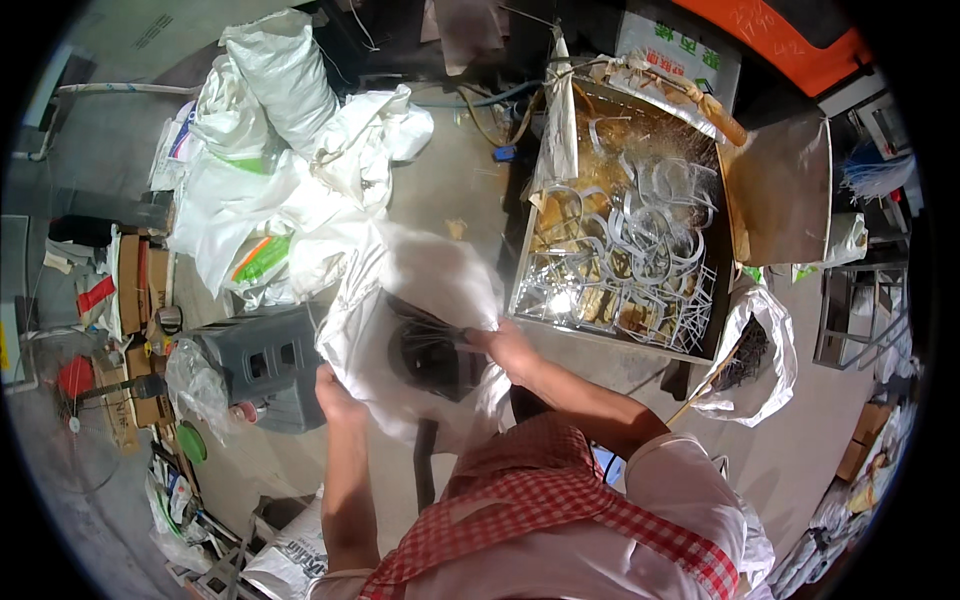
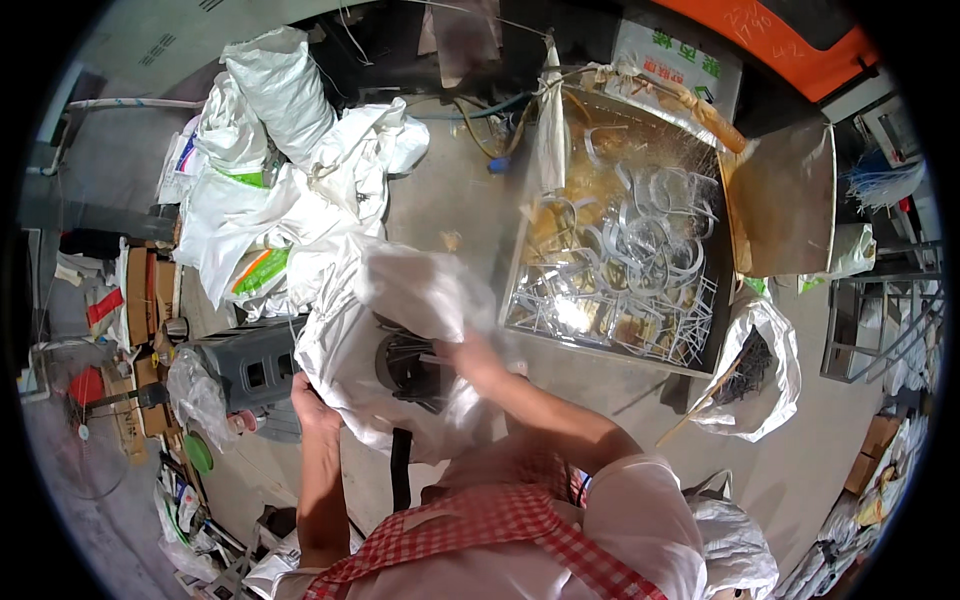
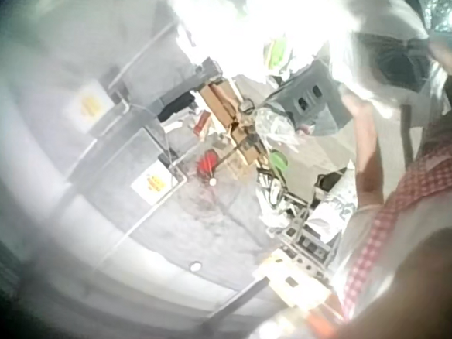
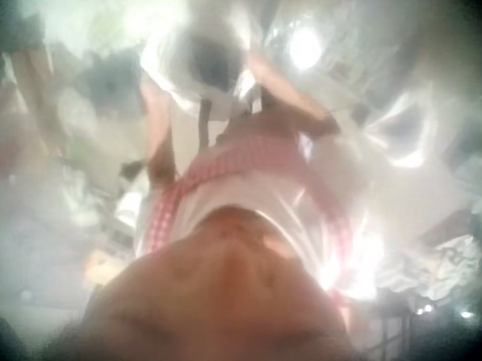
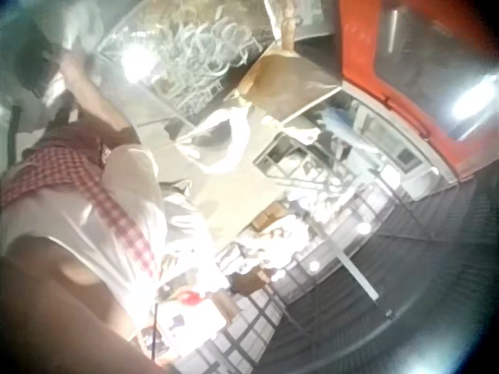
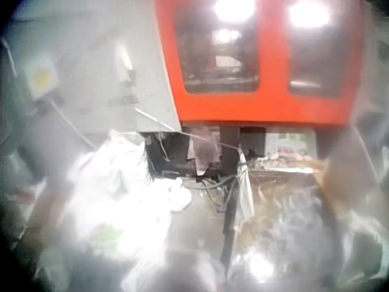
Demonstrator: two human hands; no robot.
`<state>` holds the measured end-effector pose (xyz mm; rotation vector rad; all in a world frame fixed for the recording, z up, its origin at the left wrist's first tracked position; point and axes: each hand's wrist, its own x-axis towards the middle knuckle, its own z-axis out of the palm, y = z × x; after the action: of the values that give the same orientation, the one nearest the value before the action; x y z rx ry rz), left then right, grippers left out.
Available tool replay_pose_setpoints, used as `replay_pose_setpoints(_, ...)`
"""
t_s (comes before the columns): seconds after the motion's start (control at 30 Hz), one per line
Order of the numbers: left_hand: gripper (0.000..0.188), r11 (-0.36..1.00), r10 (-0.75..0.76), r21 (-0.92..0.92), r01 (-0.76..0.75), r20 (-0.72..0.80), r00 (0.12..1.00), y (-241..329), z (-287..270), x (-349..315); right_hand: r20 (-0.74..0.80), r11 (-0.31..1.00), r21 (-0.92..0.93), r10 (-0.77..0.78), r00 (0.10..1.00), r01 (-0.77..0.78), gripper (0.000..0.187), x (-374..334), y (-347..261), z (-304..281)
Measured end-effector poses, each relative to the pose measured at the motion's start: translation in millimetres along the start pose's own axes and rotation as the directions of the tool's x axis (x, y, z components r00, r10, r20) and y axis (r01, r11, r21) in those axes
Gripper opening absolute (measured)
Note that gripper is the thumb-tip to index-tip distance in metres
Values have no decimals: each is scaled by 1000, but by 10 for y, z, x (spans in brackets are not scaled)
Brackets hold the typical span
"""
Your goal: The person uses a wooden stick to stir gray plastic components in a metal container of liquid, then picks up the components and places them into a large white bag.
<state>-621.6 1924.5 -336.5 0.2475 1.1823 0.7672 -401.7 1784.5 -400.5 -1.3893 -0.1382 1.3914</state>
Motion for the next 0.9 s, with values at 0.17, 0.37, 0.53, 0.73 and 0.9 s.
replay_pose_setpoints(0.17,39,999,1,40,-7,139,990,26,76,-62,128,990,134,23,992,-40,41,10,-173,-86)
replay_pose_setpoints(0.37,43,955,2,297,26,-92,996,-332,-65,651,-295,770,-620,-51,954,-151,42,515,277,-650)
replay_pose_setpoints(0.53,41,947,-105,318,56,140,984,-388,-32,613,-340,824,-562,-151,928,-72,47,483,207,-790)
replay_pose_setpoints(0.73,35,-455,422,808,-373,565,709,-849,-422,727,-135,980,152,146,980,-126,41,606,448,-1157)
replay_pose_setpoints(0.9,46,546,431,729,-413,178,885,-670,-503,572,-269,907,-388,56,962,-162,17,642,47,-969)
